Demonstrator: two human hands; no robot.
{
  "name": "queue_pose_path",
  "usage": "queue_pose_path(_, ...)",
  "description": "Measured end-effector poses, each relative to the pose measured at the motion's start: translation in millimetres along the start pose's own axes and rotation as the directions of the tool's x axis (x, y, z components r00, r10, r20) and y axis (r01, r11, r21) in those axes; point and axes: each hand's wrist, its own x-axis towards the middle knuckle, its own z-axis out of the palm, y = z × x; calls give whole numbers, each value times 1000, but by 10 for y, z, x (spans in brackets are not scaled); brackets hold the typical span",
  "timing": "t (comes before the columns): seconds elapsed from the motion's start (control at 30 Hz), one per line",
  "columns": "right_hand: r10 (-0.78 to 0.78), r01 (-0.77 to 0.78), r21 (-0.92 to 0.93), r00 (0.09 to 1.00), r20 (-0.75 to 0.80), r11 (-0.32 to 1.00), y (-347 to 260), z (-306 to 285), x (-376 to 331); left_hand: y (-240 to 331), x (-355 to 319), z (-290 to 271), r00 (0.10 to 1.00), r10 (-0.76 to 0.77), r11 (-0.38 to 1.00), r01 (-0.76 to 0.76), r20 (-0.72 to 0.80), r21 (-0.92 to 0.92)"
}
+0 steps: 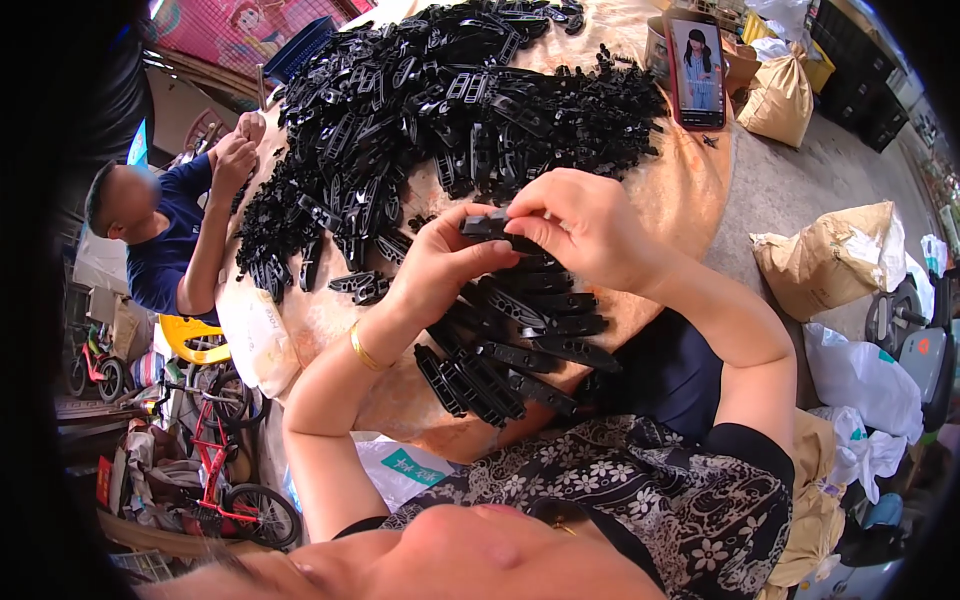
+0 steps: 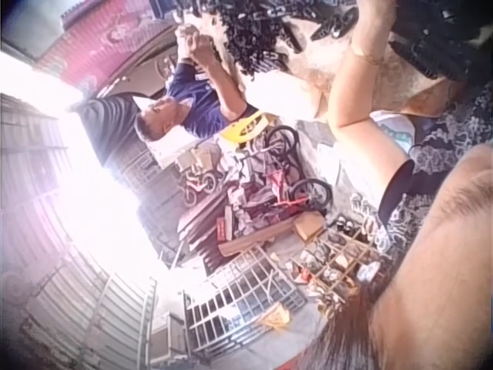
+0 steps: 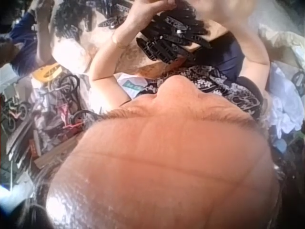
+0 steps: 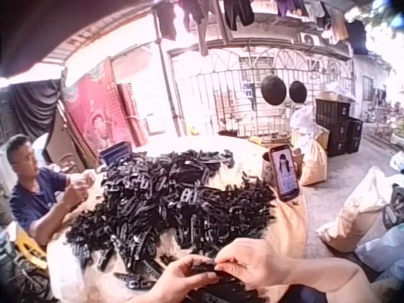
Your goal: The person assembles small black plastic components by hand at a table.
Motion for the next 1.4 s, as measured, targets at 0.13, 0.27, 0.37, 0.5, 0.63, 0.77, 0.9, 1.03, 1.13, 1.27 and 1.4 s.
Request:
queue_pose_path(0.13,-270,266,-101,962,-33,959,12,49,15,7,-10,-1,1000,-2,1000,3,-11,5)
queue_pose_path(0.27,-340,327,-224,940,-20,918,-1,53,9,7,-13,-5,1000,8,999,-7,-26,33)
queue_pose_path(0.37,-368,356,-285,930,12,890,-9,44,0,-9,-11,-3,999,20,999,-18,-43,32)
queue_pose_path(0.5,-399,407,-378,911,103,831,-37,20,-20,10,-18,11,997,37,998,-41,-74,-54)
queue_pose_path(0.63,-291,296,-314,955,65,902,-67,54,-21,56,-15,2,976,205,952,-182,-68,248)
queue_pose_path(0.77,126,-129,24,986,106,991,-40,27,-28,111,-132,151,872,488,637,-379,29,671)
queue_pose_path(0.9,5,-1,-43,993,115,999,-32,-1,-7,104,-134,128,856,515,630,-413,43,658)
queue_pose_path(1.03,217,-239,66,948,233,969,53,-64,4,150,-3,4,901,422,657,-378,97,652)
queue_pose_path(1.13,177,-118,-165,892,416,979,130,-135,16,166,193,-226,815,552,327,-404,174,854)
queue_pose_path(1.27,109,-34,-158,863,494,987,175,-131,-6,71,327,-519,762,608,-5,-278,223,961)
queue_pose_path(1.4,82,-18,-192,939,334,981,178,-10,-66,29,373,-594,844,523,20,-151,118,988)
